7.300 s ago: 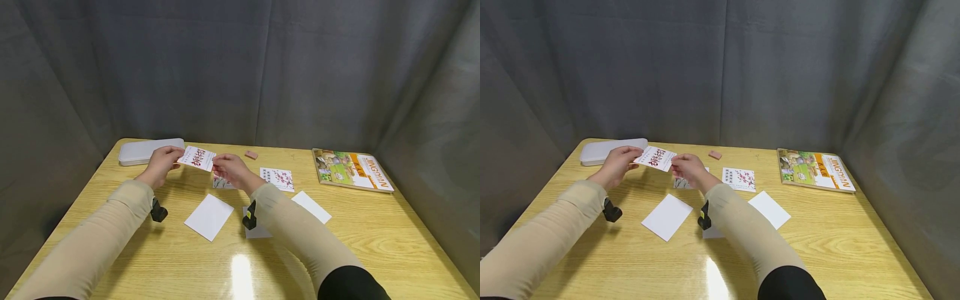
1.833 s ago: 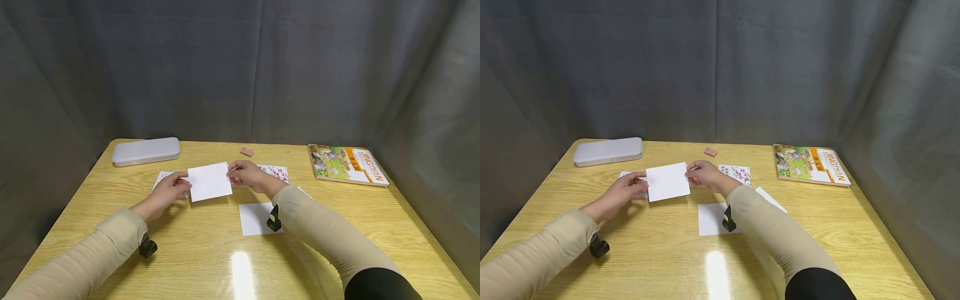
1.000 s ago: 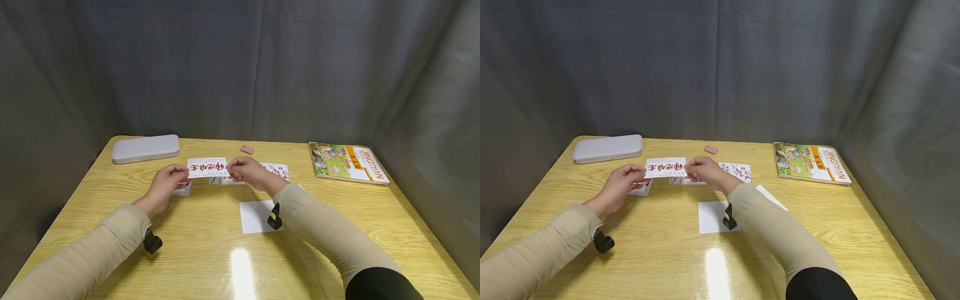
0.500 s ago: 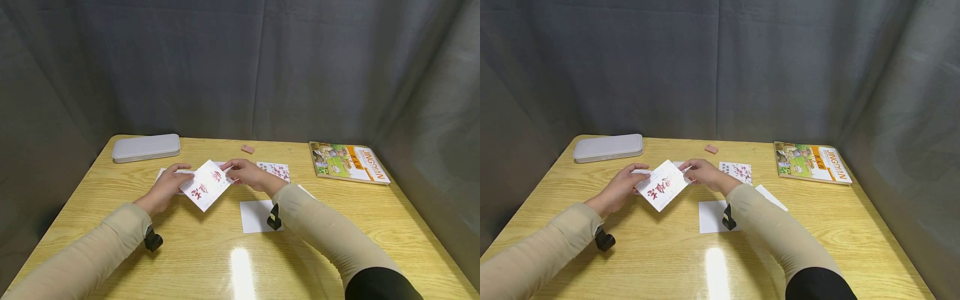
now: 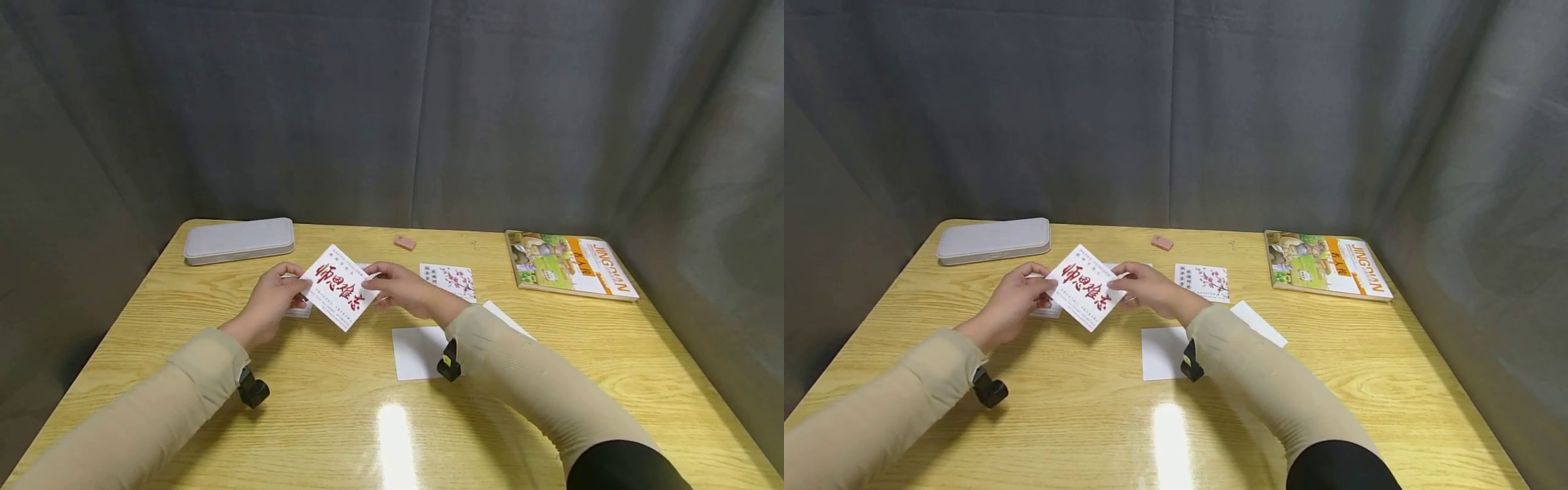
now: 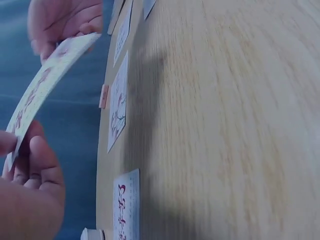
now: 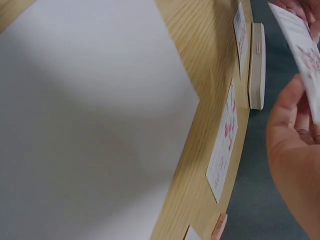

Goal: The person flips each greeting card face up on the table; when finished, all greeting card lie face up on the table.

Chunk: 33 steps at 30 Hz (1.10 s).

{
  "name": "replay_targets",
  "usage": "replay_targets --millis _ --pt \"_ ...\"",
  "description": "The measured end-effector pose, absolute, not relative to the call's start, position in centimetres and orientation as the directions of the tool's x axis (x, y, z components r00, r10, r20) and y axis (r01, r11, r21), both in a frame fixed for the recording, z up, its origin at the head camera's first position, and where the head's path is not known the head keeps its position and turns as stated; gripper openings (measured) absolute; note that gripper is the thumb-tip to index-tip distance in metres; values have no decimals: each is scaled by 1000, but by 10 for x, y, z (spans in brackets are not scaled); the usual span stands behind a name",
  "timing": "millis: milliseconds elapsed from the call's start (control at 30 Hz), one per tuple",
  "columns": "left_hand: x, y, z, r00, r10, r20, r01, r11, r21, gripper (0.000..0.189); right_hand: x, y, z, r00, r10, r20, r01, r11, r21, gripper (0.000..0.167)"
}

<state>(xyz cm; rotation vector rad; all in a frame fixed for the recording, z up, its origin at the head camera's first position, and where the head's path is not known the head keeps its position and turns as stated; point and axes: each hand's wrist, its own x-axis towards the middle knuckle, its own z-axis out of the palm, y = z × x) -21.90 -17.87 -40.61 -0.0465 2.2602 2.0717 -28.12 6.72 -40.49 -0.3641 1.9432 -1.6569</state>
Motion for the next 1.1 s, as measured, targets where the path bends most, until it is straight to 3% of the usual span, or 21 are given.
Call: replay_targets --millis 100,233,400,533,667,833,933,1100 --pt "-217 -182 -406 -996 25 -83 -82 39 996 6 -283 71 -407 -815 -537 -215 144 173 -974 16" --pt "-214 -185 -408 -993 56 -102 -97 86 992 6 -283 72 -408 -815 -546 -194 132 152 -980 14" --pt "-210 -188 -411 -998 53 -46 -27 318 948 23 -281 76 -408 -729 -627 -273 160 232 -959 15" --pt "-206 -183 -412 -985 147 94 160 547 822 29 -278 75 -412 -654 -671 -350 128 358 -925 14" --pt "-198 -173 -413 -912 369 179 391 655 647 32 -276 72 -416 -675 -641 -367 58 449 -891 14" --pt "-186 -160 -416 -771 625 124 602 651 462 37 -274 66 -421 -727 -592 -347 -45 546 -837 17" --pt "-182 -154 -417 -708 703 74 669 632 391 39 -273 63 -422 -740 -580 -340 -114 606 -787 19" --pt "-181 -151 -421 -665 747 1 707 629 324 38 -270 59 -422 -746 -579 -329 -211 674 -708 20"
